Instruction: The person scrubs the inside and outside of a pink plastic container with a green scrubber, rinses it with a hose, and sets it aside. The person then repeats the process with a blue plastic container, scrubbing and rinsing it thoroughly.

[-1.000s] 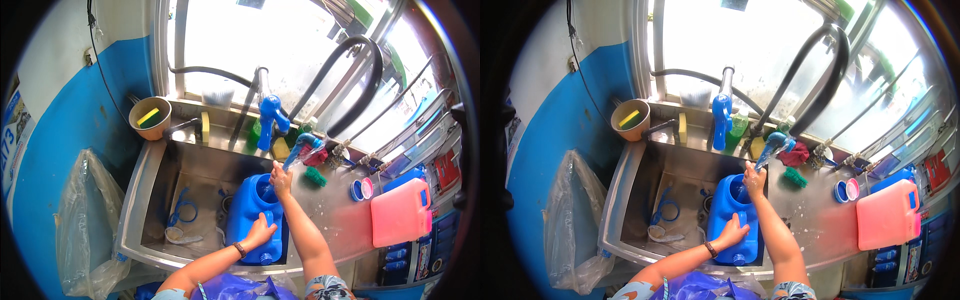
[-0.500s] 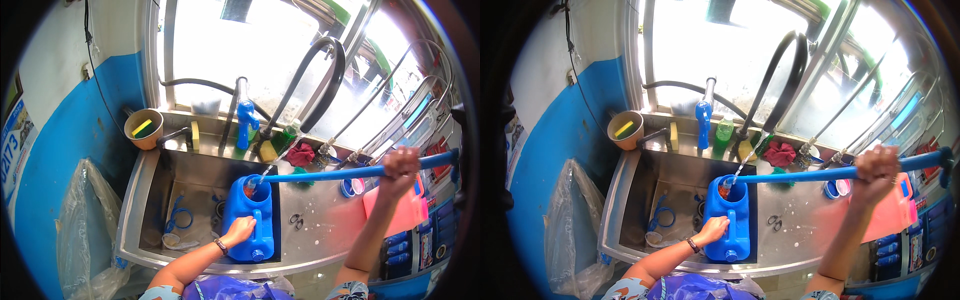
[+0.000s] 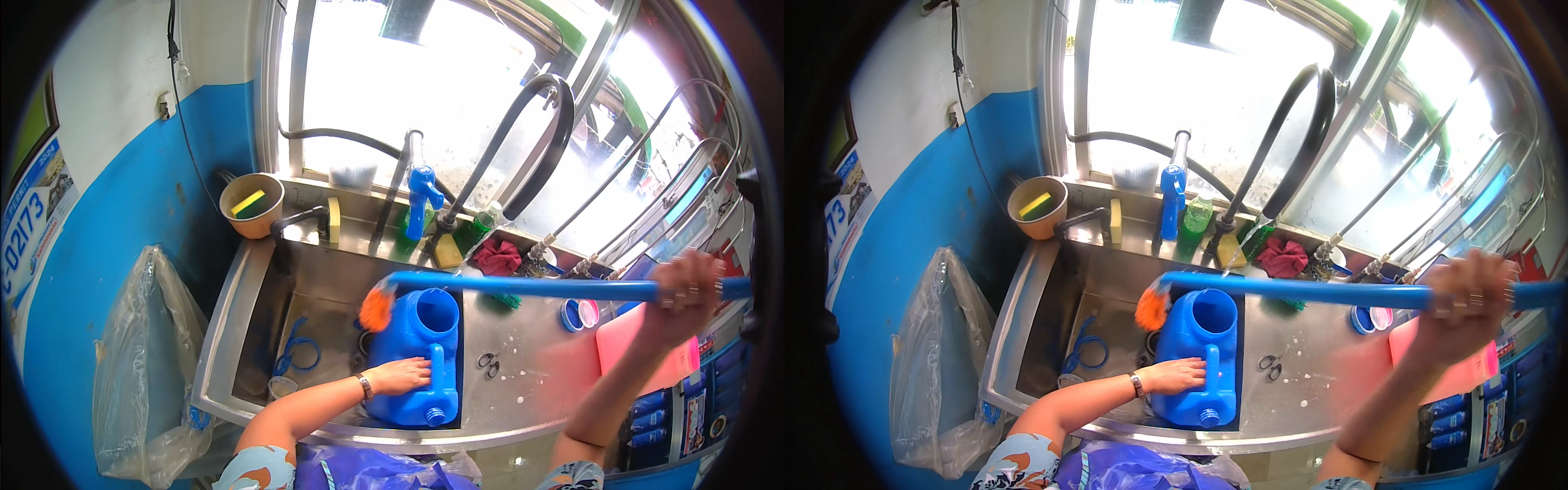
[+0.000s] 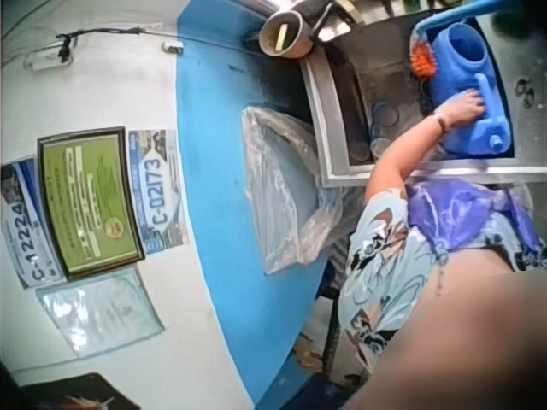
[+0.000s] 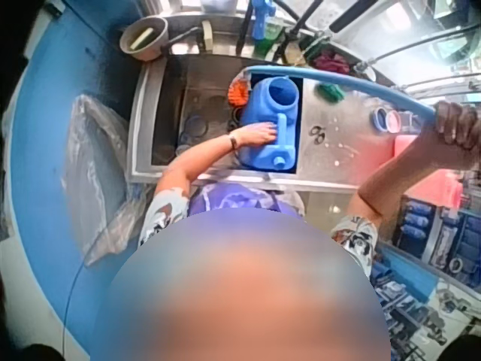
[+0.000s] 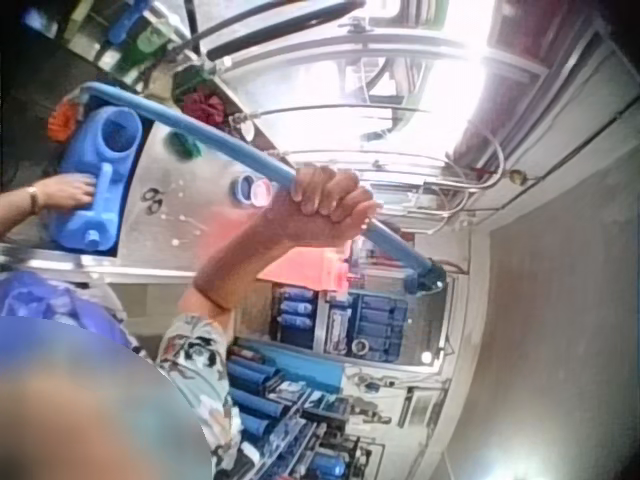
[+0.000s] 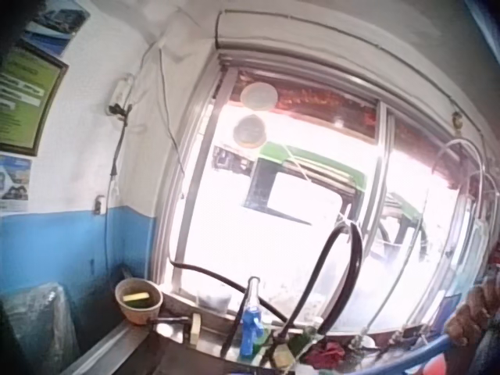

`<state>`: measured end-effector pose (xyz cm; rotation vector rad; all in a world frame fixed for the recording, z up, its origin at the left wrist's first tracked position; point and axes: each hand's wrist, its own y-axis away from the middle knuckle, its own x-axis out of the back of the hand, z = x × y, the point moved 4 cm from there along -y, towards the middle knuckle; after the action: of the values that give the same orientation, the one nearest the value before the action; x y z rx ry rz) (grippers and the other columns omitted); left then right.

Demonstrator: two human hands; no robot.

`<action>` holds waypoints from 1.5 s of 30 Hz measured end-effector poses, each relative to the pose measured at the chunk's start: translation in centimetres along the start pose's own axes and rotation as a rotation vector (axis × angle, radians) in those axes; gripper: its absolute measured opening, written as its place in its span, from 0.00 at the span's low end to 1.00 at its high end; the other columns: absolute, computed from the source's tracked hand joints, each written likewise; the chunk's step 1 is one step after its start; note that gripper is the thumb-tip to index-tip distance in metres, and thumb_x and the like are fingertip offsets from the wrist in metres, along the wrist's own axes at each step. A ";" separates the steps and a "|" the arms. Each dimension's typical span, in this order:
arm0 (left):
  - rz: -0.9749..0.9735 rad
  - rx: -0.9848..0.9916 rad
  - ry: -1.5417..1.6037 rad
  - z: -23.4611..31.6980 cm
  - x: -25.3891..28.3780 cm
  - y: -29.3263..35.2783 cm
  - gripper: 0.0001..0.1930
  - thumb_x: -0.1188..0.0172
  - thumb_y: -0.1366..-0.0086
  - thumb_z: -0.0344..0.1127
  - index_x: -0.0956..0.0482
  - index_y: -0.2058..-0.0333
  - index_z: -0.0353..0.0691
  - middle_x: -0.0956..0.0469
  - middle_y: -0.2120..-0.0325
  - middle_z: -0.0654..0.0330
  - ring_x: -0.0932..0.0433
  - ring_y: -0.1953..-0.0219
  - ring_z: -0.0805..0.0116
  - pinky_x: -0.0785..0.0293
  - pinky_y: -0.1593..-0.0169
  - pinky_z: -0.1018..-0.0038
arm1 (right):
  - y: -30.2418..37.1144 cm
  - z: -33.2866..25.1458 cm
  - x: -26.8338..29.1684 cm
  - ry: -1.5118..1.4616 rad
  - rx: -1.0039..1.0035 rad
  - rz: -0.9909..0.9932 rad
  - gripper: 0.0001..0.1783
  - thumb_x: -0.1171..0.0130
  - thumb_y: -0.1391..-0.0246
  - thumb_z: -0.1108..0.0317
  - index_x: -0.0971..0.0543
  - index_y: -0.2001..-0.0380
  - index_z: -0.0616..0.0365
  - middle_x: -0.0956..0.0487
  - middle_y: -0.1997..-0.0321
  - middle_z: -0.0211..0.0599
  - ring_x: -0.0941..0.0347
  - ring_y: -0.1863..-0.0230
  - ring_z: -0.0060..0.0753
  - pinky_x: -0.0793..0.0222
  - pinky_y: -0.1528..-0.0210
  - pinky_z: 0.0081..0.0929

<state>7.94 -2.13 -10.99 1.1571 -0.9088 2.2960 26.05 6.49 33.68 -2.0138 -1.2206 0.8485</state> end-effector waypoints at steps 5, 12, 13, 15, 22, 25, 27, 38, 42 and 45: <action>-0.429 0.032 -0.118 -1.7 -2.6 -1.6 0.18 0.51 0.36 0.33 0.25 0.49 0.41 0.32 0.40 0.53 0.39 0.34 0.55 0.46 0.31 0.57 | 5.2 22.7 -6.7 -0.187 -0.368 0.170 0.15 0.40 0.40 0.56 0.28 0.76 0.50 0.37 0.82 0.19 0.44 0.83 0.15 0.47 0.81 0.18; 0.206 0.320 0.647 -3.5 -3.5 0.5 0.22 0.46 0.34 0.35 0.30 0.41 0.40 0.33 0.39 0.45 0.40 0.34 0.50 0.48 0.32 0.58 | 7.0 43.3 -14.0 0.566 -0.777 0.020 0.33 0.34 0.47 0.50 0.32 0.48 0.61 0.30 0.56 0.50 0.30 0.54 0.42 0.31 0.51 0.37; 0.206 0.368 0.802 -3.7 -3.3 0.8 0.23 0.45 0.34 0.34 0.31 0.41 0.40 0.33 0.39 0.45 0.41 0.34 0.50 0.48 0.32 0.58 | 7.7 43.8 -13.5 0.687 -0.865 -0.081 0.45 0.33 0.50 0.50 0.40 0.36 0.62 0.34 0.45 0.61 0.33 0.44 0.51 0.34 0.42 0.41; 0.089 0.318 0.600 -3.3 -1.8 0.8 0.22 0.43 0.38 0.29 0.27 0.43 0.41 0.33 0.40 0.44 0.42 0.34 0.49 0.48 0.32 0.58 | 9.0 42.7 -11.1 0.855 -0.846 -0.317 0.57 0.32 0.52 0.51 0.54 0.29 0.55 0.48 0.35 0.68 0.43 0.34 0.63 0.42 0.33 0.41; 0.354 0.061 0.243 0.1 12.4 1.9 0.19 0.38 0.40 0.36 0.20 0.49 0.45 0.34 0.35 0.61 0.52 0.28 0.48 0.60 0.29 0.51 | 17.8 26.6 10.1 0.787 -0.912 0.031 0.24 0.42 0.39 0.61 0.27 0.41 0.55 0.26 0.44 0.35 0.30 0.43 0.30 0.31 0.43 0.32; 0.405 0.175 0.354 2.2 19.0 5.0 0.18 0.39 0.37 0.40 0.20 0.48 0.45 0.36 0.35 0.57 0.53 0.27 0.52 0.61 0.28 0.54 | 25.2 22.3 16.8 0.578 -1.066 0.475 0.24 0.49 0.34 0.54 0.28 0.41 0.57 0.26 0.45 0.37 0.28 0.45 0.32 0.30 0.45 0.32; 0.560 0.267 0.799 3.4 22.1 8.2 0.18 0.40 0.37 0.35 0.20 0.48 0.38 0.38 0.34 0.54 0.53 0.27 0.56 0.54 0.29 0.56 | 29.6 22.1 18.4 0.399 -1.045 0.597 0.26 0.52 0.33 0.53 0.30 0.39 0.58 0.26 0.46 0.40 0.28 0.45 0.34 0.29 0.45 0.33; 1.555 0.391 1.068 -5.0 11.1 17.8 0.19 0.47 0.30 0.41 0.30 0.45 0.38 0.23 0.54 0.55 0.23 0.56 0.63 0.23 0.52 0.67 | 32.2 24.6 14.2 -0.179 -0.854 0.860 0.29 0.49 0.36 0.49 0.32 0.40 0.56 0.25 0.47 0.41 0.26 0.48 0.38 0.26 0.49 0.34; 1.700 0.392 1.166 -10.1 5.1 16.9 0.24 0.53 0.29 0.50 0.31 0.43 0.40 0.26 0.47 0.54 0.26 0.48 0.56 0.29 0.43 0.59 | 28.8 22.5 13.7 -0.232 -0.822 0.789 0.30 0.47 0.38 0.46 0.32 0.40 0.55 0.24 0.48 0.41 0.25 0.50 0.38 0.25 0.51 0.34; 1.882 0.471 1.331 -11.1 1.4 17.2 0.25 0.60 0.28 0.51 0.33 0.40 0.43 0.30 0.42 0.55 0.30 0.42 0.54 0.34 0.39 0.56 | 28.3 22.7 14.3 -0.151 -0.942 0.776 0.33 0.43 0.42 0.42 0.31 0.43 0.53 0.24 0.49 0.37 0.25 0.52 0.36 0.24 0.54 0.32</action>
<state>-9.45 -6.30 -21.07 -2.1277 -0.7733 3.3501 27.80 13.02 -4.77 -3.3686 -0.9814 0.8411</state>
